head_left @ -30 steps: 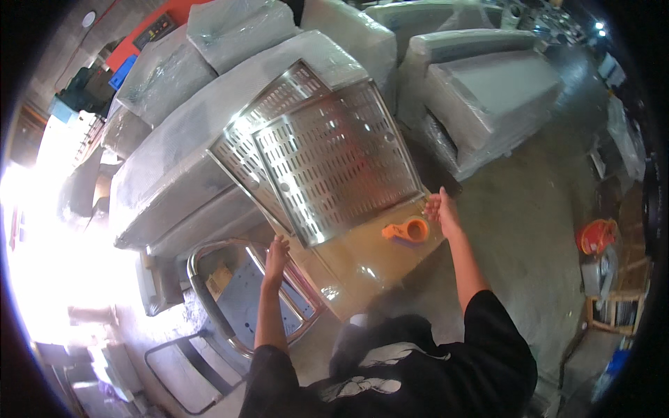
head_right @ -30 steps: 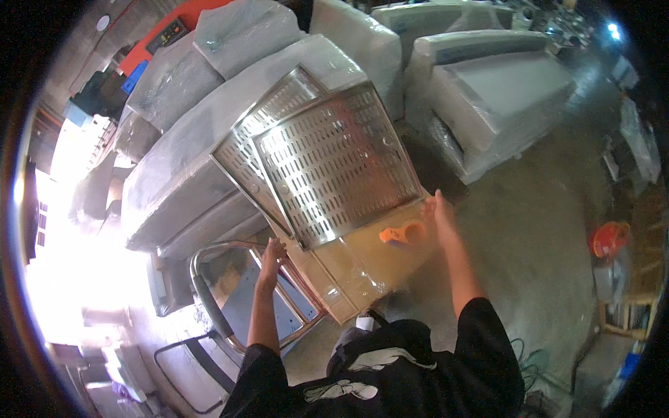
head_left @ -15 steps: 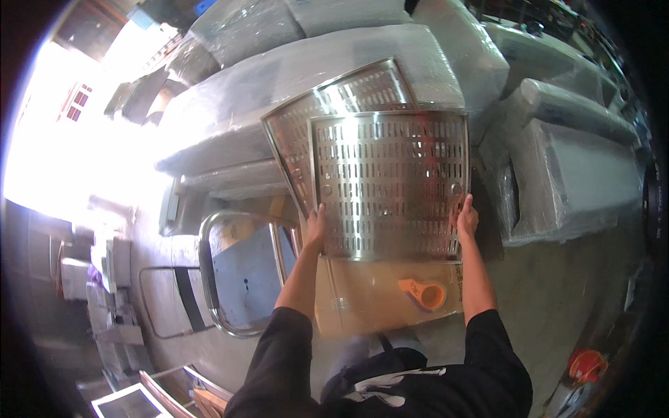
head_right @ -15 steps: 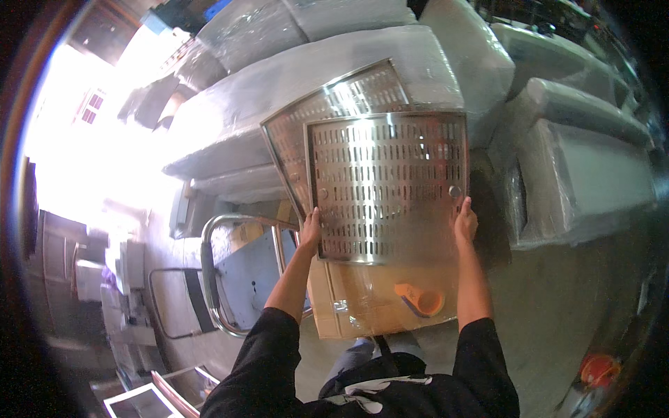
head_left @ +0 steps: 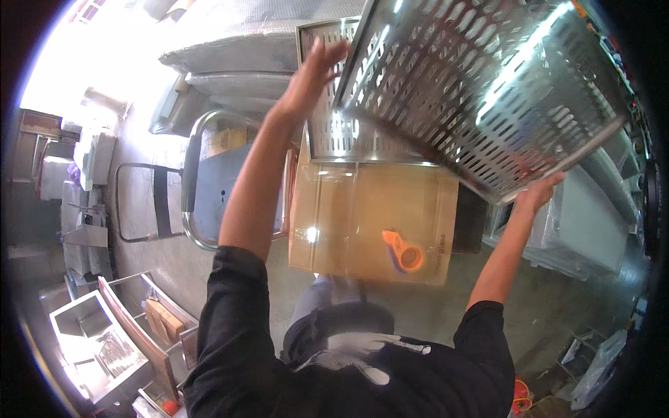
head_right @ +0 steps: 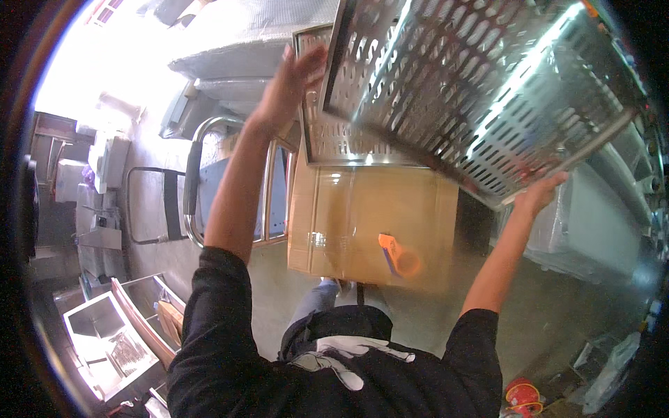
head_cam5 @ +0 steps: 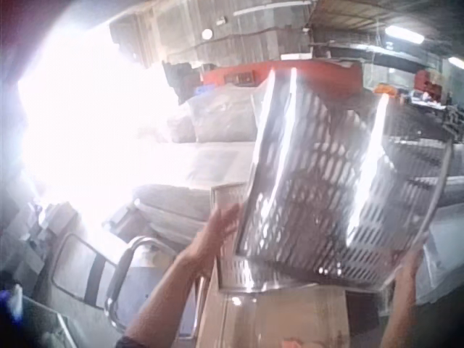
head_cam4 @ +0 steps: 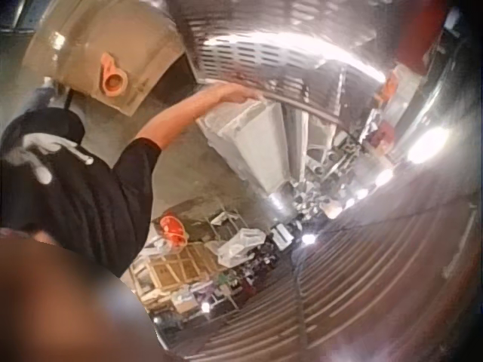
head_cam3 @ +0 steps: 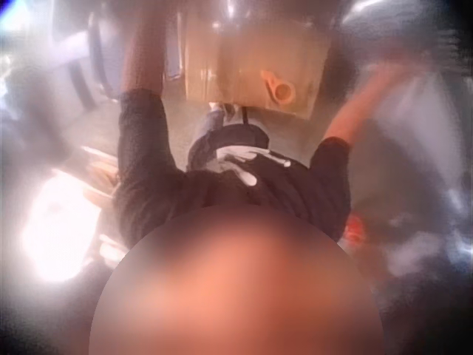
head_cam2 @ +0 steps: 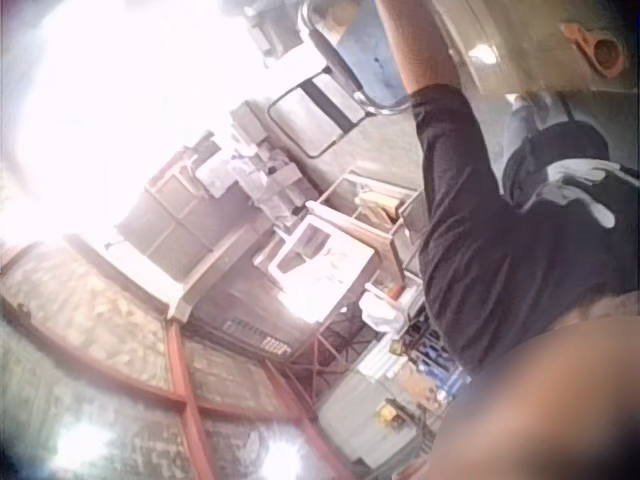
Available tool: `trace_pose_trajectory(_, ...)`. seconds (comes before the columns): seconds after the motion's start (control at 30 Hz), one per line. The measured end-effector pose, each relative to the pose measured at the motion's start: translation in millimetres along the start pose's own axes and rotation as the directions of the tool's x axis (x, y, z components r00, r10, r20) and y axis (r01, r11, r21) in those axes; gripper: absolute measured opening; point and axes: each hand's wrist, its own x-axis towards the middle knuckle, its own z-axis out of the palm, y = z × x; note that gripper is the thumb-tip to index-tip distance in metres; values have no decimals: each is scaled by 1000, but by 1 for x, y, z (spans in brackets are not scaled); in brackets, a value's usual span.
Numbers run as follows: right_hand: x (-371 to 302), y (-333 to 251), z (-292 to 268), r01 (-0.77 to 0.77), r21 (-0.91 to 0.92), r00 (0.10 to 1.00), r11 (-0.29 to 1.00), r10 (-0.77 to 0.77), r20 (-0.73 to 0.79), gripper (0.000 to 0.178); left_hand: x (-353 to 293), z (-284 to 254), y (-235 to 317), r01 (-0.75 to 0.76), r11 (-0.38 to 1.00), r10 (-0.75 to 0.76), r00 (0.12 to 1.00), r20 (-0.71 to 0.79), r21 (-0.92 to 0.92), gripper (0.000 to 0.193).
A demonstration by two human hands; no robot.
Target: The person removes a perforated metal panel from a stainless steel unit, walks around the workshop, and returns to wipe the interior surfaces with a cloth. The person then reattaches the panel to the unit.
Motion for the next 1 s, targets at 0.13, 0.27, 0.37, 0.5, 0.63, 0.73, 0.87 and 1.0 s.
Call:
trace_pose_trajectory(0.13,3,-45,-25,93,155,995,984,-85,-59,79,1,-43,11,13,937,73,971,-230,350,71)
trace_pose_trajectory(0.27,13,-51,-106,83,261,996,962,-84,-9,69,-54,-65,-109,439,744,-150,844,-514,504,77)
trace_pose_trajectory(0.37,4,-43,-180,-20,279,999,960,33,-42,63,-99,-46,-221,666,663,-443,717,-538,342,79)
trace_pose_trajectory(0.5,-21,-36,-264,-75,95,984,993,90,-156,78,-109,-31,-298,468,836,-184,731,-657,287,46)
trace_pose_trajectory(0.63,-43,-33,-313,-255,246,939,935,301,-169,84,-104,-35,-294,461,781,-24,697,-717,422,33)
trace_pose_trajectory(0.73,-56,-26,-324,-280,290,949,915,309,-60,86,-108,-43,-267,461,721,46,713,-700,517,28)
trace_pose_trajectory(0.87,-60,-18,-327,-238,353,917,905,329,-225,80,-101,-64,-219,542,651,-127,768,-628,531,30)
trace_pose_trajectory(1.0,-53,-18,-334,-235,254,922,938,298,-248,81,-78,-103,-181,495,583,-153,846,-511,644,47)
